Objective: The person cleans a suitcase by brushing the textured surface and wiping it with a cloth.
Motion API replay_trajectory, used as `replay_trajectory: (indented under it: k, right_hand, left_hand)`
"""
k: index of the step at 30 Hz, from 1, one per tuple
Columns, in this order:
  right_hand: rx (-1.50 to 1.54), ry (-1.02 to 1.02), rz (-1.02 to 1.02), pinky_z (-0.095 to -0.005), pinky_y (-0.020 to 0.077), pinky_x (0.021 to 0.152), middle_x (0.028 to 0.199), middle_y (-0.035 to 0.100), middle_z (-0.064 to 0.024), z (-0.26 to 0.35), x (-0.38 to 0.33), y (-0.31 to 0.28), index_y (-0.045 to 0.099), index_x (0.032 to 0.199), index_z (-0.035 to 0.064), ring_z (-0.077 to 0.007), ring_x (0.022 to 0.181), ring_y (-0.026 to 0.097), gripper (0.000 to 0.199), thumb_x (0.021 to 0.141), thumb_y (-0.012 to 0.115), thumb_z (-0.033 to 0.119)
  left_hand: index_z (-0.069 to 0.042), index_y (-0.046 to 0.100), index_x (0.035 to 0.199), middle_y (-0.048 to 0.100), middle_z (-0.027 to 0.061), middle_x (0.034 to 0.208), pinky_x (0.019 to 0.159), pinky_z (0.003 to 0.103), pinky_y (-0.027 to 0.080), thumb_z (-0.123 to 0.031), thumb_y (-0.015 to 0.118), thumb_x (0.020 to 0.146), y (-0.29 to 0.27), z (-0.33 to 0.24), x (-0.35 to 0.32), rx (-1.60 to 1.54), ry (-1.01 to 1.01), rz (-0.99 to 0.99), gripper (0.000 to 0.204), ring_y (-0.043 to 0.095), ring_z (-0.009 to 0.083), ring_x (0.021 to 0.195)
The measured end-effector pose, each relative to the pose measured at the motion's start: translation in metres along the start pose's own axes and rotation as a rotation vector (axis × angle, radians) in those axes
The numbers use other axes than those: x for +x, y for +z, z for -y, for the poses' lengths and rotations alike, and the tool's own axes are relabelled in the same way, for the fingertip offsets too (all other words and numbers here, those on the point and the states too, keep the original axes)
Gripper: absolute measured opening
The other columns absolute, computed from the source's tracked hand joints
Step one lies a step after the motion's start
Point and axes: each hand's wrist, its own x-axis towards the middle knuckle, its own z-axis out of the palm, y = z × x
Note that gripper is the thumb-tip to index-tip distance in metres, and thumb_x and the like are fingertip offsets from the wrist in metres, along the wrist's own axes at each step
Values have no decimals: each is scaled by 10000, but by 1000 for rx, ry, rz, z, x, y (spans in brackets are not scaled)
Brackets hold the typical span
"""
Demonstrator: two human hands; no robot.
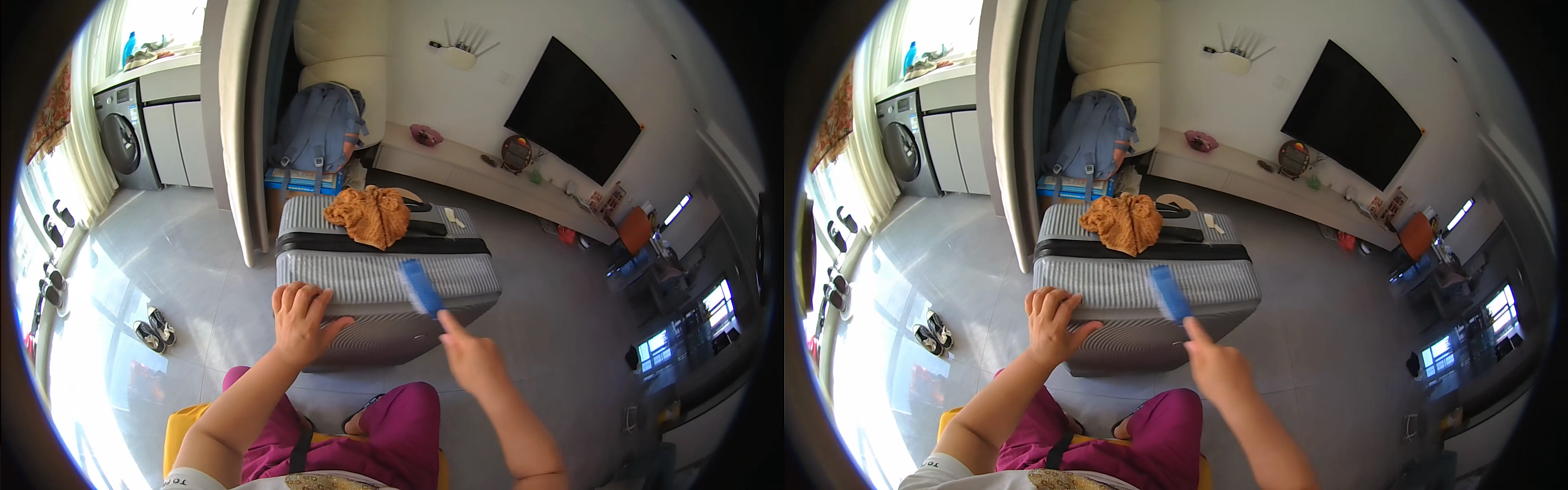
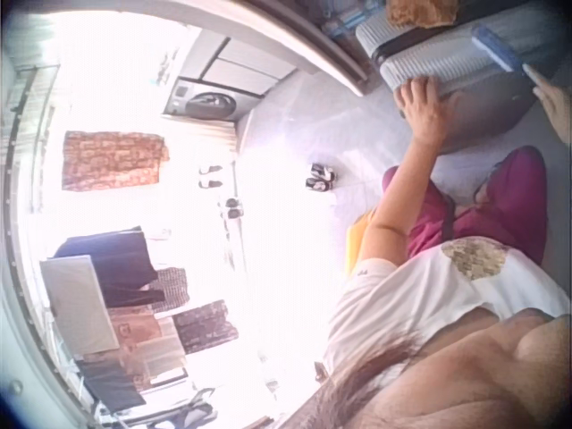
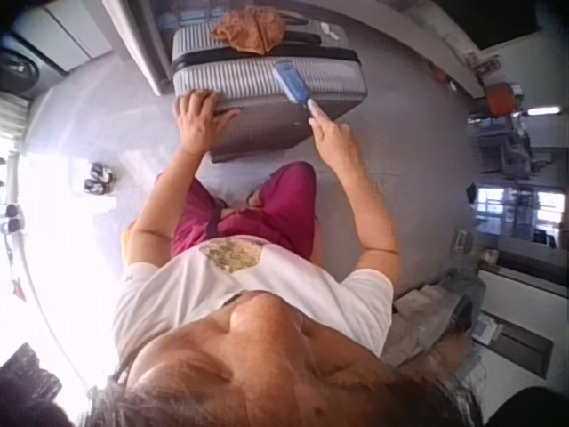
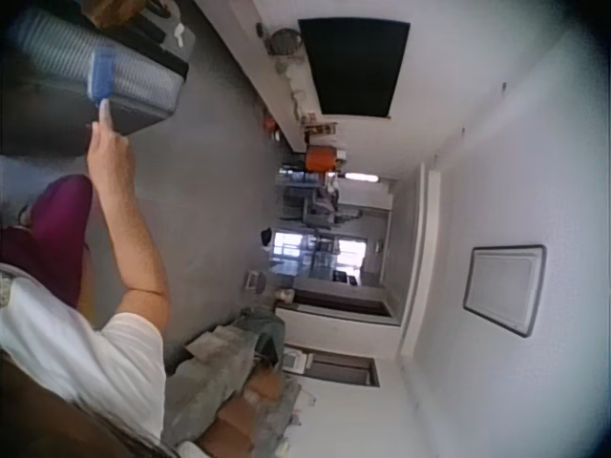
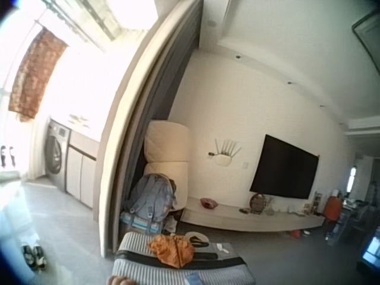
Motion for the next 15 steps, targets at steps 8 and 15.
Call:
replay_trajectory:
  k: [8,15]
  right_hand:
    - [-87,87,-241,-499,512,571,687,661,-163,-54,-16,34,481,1391,244,-380,640,653,441,957,541,296]
    - [-54,154,-218,-530,508,589,683,657,-186,-37,-19,37,466,1398,251,-405,648,651,439,965,516,304]
  left_hand:
    - [-57,599,1142,598,99,1210,1010,492,344,-516,770,662,5,-8,8,149,47,75,686,520,316,1176]
    - [-22,599,1183,564,146,1287,1075,527,292,-628,698,700,21,-32,32,193,-18,299,781,466,336,1260]
